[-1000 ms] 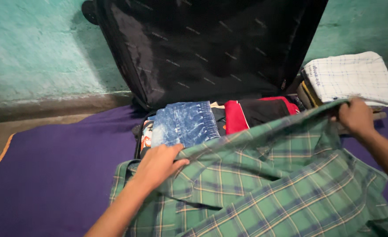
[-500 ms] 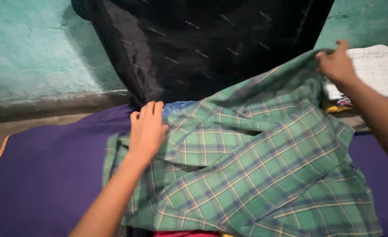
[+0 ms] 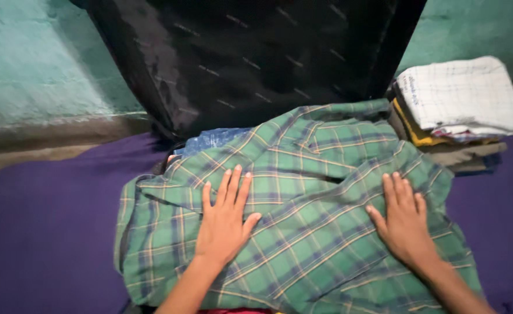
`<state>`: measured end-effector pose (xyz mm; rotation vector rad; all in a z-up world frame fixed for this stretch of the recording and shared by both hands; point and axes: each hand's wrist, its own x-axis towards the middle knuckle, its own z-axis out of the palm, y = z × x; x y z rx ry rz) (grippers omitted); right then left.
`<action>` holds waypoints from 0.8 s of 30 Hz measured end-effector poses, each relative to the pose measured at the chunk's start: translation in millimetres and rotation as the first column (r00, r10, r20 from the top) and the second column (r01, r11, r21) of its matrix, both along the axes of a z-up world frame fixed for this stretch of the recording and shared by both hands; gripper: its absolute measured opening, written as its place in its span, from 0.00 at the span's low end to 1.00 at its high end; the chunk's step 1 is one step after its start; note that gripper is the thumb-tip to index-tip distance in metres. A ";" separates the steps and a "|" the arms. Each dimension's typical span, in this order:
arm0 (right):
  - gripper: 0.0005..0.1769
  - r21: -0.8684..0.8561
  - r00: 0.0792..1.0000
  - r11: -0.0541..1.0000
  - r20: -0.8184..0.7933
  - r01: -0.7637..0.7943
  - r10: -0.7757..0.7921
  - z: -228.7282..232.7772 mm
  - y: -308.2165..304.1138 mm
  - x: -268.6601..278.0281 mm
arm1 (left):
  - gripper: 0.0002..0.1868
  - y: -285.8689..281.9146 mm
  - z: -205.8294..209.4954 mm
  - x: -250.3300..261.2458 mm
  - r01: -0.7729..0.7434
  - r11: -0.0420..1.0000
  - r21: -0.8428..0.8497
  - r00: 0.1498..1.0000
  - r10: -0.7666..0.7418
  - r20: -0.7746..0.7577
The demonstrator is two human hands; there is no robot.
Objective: The person packs clothing items, including a plaid shirt, a white t-shirt, and a green shirt, into a black suitcase on a blue mat.
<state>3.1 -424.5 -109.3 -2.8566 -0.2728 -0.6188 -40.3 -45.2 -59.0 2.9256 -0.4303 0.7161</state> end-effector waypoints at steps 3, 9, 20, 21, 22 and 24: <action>0.46 0.049 1.000 0.999 -0.005 0.010 -0.010 -7.8 -3.1 4.8 | 0.45 0.8 -4.4 -0.4 0.014 1.000 0.023 1.000 -0.014 0.001; 0.43 0.104 1.000 0.995 0.010 -0.004 0.003 -3.0 -2.9 -1.6 | 0.46 -11.2 5.7 -5.5 -0.072 0.994 0.078 0.993 0.079 -0.087; 0.36 0.066 0.985 0.984 0.040 0.163 -0.166 13.8 -33.0 -69.5 | 0.48 17.8 27.3 -120.3 0.265 0.960 -0.087 0.889 -0.279 -0.364; 0.36 0.050 0.979 0.979 0.044 0.196 -0.198 14.6 -39.7 -74.0 | 0.48 22.6 30.2 -121.8 0.271 0.958 -0.091 0.888 -0.285 -0.361; 0.36 0.046 0.978 0.978 0.047 0.201 -0.203 13.2 -44.5 -78.4 | 0.52 27.0 34.3 -122.4 0.195 0.976 -0.093 0.867 -0.216 -0.450; 0.40 0.141 0.948 0.940 -0.115 0.310 -0.295 6.9 -54.9 -85.7 | 0.55 24.6 40.1 -122.0 0.123 0.988 -0.092 0.834 -0.153 -0.530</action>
